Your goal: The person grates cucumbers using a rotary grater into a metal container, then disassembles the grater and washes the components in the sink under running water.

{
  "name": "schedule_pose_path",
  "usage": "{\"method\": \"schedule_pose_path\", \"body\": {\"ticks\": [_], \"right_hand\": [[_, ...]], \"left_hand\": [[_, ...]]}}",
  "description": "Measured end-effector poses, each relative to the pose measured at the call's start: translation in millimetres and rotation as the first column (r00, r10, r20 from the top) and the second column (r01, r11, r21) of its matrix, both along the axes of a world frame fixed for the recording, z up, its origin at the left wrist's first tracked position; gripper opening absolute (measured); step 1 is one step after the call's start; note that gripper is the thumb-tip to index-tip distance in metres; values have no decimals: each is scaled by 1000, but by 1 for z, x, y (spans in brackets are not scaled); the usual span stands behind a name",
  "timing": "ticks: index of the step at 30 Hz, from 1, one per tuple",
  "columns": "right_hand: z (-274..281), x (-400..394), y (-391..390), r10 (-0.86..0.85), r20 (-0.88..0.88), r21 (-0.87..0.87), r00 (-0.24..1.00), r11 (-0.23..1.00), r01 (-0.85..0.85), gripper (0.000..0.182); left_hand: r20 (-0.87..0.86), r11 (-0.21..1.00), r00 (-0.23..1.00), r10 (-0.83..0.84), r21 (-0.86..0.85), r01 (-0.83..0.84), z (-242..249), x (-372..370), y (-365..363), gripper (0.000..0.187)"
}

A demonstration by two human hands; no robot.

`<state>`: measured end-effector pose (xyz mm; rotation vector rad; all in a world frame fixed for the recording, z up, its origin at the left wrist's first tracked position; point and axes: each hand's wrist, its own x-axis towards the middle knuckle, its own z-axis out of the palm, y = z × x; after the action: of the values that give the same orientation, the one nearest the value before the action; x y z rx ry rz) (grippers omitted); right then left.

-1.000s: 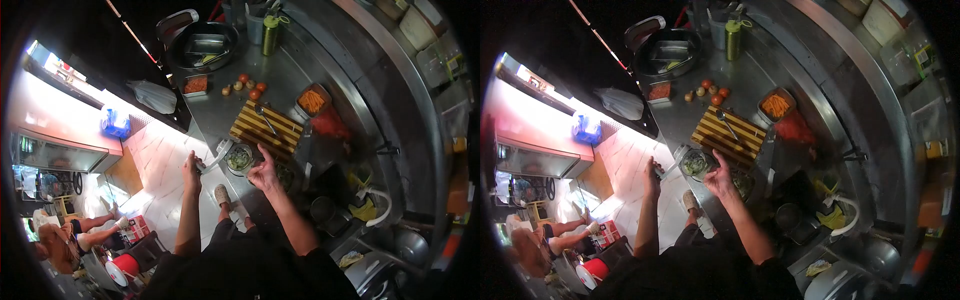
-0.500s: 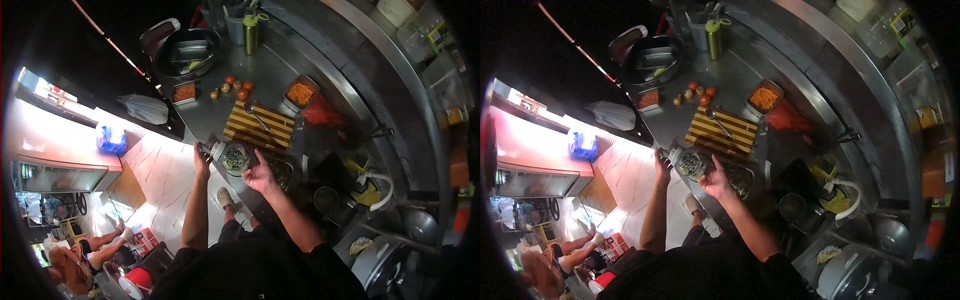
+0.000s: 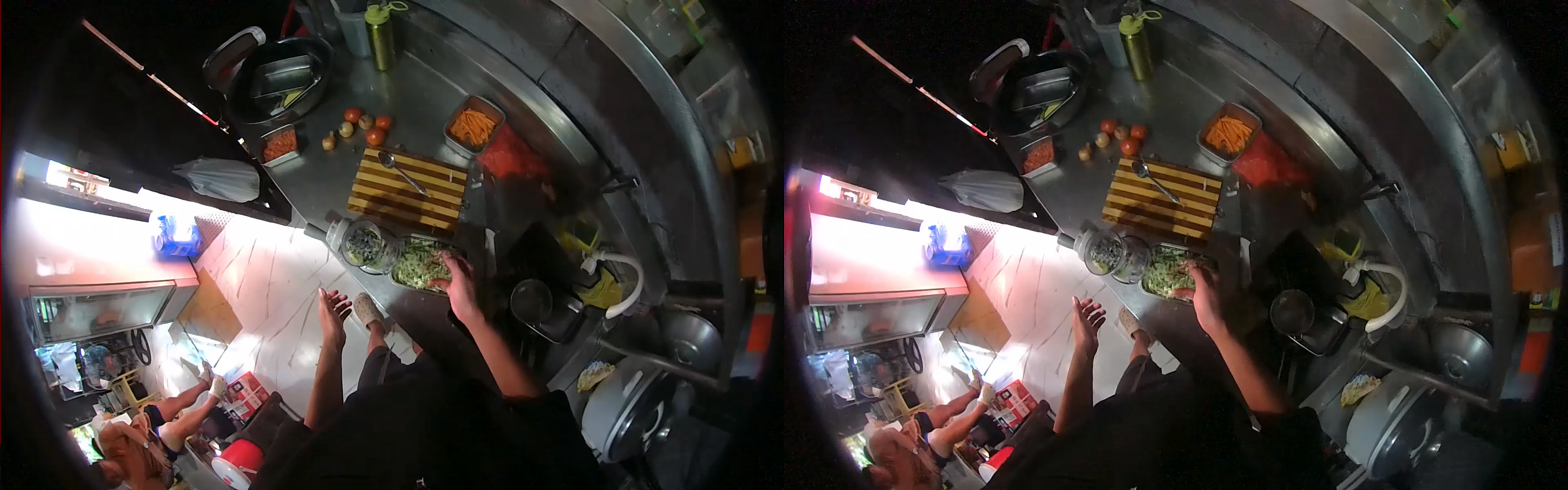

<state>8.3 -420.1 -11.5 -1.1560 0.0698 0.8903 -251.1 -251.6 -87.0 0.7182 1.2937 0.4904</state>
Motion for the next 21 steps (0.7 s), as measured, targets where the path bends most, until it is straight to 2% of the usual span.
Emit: {"method": "schedule_pose_path", "body": {"ticks": [1, 2, 3, 4, 5, 6, 9, 12, 15, 18, 21], "right_hand": [[7, 2, 0, 9, 178, -52, 984, 999, 0, 26], [-2, 5, 0, 153, 320, -136, 935, 984, -114, 28], [-4, 6, -2, 273, 608, -252, 745, 957, -146, 28], [-7, 5, -3, 384, 802, -368, 458, 921, -130, 29], [-9, 6, -5, 473, 874, -468, 111, 881, -69, 31], [4, 8, -8, 567, 820, -573, -83, 815, -84, 38], [-6, 4, -16, 596, 769, -615, -232, 788, -16, 46], [-13, 11, -26, 648, 706, -688, -287, 724, -56, 51], [-13, 21, -29, 621, 723, -676, -302, 726, -124, 52], [-3, 25, -31, 598, 761, -643, -250, 746, -172, 48], [11, 24, -29, 574, 793, -603, -204, 787, -128, 44]], "left_hand": [[-6, 1000, 1000, -18, 8, 18, 0, 0, -2, 67], [-12, 999, 999, -36, 16, 36, 0, 2, -5, 67], [-17, 998, 998, -55, 25, 55, 2, 3, -6, 68], [-16, 998, 998, -61, 25, 62, 4, 5, -8, 68], [-13, 997, 998, -68, 27, 68, 5, 8, -9, 67], [-10, 997, 997, -73, 30, 73, 8, 12, -11, 67], [0, 995, 996, -90, 39, 90, 15, 14, -15, 67], [1, 985, 988, -152, 76, 152, 13, 2, -18, 72], [-19, 989, 990, -141, 43, 142, 7, -10, -20, 73], [-43, 993, 993, -114, 31, 115, 11, -18, -20, 73], [-49, 996, 997, -67, 58, 70, 16, -21, -16, 72]]}}
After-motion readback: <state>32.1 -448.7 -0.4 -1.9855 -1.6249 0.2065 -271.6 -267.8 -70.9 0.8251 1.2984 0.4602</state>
